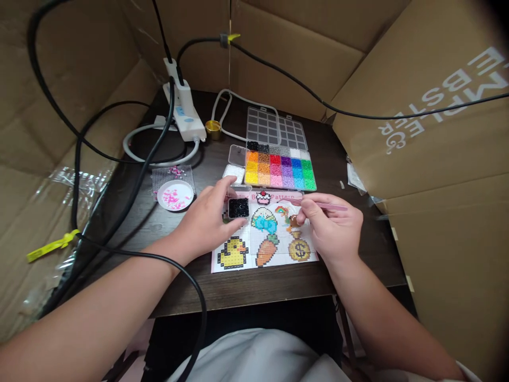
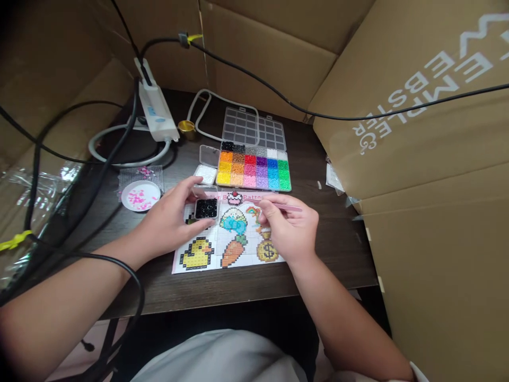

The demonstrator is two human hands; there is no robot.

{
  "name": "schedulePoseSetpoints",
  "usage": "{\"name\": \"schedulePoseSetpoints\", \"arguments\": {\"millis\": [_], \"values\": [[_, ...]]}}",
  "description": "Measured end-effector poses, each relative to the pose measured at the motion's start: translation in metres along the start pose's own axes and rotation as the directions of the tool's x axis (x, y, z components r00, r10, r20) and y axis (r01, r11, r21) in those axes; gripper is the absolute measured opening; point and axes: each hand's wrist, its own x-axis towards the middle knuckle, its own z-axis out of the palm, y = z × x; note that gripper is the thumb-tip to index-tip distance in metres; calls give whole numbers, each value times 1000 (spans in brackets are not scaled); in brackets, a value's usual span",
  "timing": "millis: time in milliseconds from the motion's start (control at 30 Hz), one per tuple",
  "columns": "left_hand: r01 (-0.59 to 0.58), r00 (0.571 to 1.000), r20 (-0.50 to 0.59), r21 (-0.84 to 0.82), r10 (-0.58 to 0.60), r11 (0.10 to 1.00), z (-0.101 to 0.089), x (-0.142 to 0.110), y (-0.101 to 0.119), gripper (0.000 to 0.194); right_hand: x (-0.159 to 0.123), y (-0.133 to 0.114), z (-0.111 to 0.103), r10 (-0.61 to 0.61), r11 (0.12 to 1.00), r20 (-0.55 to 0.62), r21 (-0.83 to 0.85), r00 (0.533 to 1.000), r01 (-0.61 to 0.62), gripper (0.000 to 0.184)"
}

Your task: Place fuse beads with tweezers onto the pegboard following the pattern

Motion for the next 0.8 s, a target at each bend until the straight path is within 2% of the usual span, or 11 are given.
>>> {"name": "schedulePoseSetpoints", "arguments": {"millis": [133,200,267,400,467,667,800], "values": [[-16,1000,-4,-19,16,1000,2,0,-2,81,-7,-9,33,-140,990,92,-20,986,142,8],[-23,1000,-7,-15,23,1000,3,0,-4,81,-10,-6,41,-223,972,180,-39,958,233,7],[-29,999,-15,-12,29,1000,4,0,-4,81,-10,-3,42,-255,961,217,-50,942,272,8],[-33,999,-18,-14,33,999,5,0,-3,79,-4,-5,22,-145,986,55,-79,988,149,11],[-22,1000,-11,-7,22,1000,4,0,-2,78,-1,-4,7,-109,990,-4,-90,994,109,15],[-13,1000,-12,-3,13,1000,2,1,-3,78,0,23,-38,-33,992,37,-121,999,38,11],[-5,1000,-15,15,5,1000,1,1,-2,78,3,41,-51,24,997,74,-73,997,-18,10]]}}
